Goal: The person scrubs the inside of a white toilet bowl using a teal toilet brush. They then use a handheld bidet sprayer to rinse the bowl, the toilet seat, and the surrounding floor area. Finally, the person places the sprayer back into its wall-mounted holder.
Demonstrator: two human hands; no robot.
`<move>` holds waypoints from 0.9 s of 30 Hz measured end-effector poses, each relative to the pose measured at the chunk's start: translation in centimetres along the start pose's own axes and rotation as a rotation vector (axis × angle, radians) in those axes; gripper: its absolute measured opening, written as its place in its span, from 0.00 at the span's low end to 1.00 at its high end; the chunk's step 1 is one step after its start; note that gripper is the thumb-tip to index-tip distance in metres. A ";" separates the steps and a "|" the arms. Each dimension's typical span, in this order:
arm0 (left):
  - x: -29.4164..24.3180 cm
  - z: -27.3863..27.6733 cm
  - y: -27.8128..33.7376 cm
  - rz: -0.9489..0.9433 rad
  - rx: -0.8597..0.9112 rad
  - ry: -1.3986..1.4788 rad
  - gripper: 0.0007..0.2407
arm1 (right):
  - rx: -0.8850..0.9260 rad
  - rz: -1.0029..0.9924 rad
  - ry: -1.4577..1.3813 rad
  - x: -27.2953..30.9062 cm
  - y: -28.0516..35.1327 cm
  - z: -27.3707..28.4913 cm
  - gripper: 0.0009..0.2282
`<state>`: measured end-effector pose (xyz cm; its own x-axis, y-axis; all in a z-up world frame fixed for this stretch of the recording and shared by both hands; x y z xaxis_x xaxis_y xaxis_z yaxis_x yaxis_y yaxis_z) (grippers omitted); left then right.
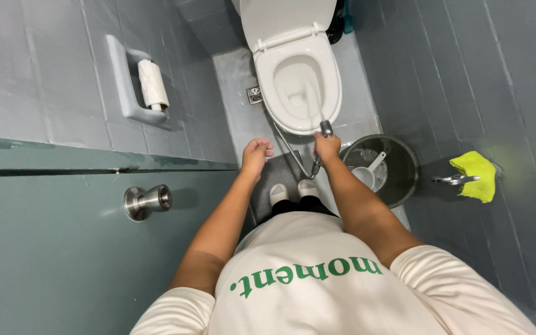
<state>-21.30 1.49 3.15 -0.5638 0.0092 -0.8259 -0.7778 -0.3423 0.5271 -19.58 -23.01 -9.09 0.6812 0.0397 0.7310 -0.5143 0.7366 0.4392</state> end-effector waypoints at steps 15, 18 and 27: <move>1.7 1.2 -1.8 0.009 -0.011 -0.001 0.08 | 0.211 0.083 0.099 3.9 5.0 -3.5 0.06; 2.4 1.8 -2.2 0.003 -0.018 -0.006 0.09 | 0.190 0.016 0.026 1.8 4.6 -6.4 0.07; 6.5 1.7 -5.8 -0.074 0.030 -0.080 0.07 | 0.102 -0.393 -0.301 0.2 7.3 -10.5 0.14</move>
<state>-20.95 5.17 -4.91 -0.5242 0.1082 -0.8447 -0.8251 -0.3100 0.4723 -17.73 -10.55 -11.22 0.6606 -0.4353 0.6116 -0.3076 0.5863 0.7495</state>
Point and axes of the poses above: each hand's wrist, its own y-axis away from the middle knuckle, its own z-axis out of the back of the hand, x = y × z, the point moved 2 cm from there along -y, towards the middle knuckle, and after that the axes turned 13 degrees about -x, right-handed, at the moved point
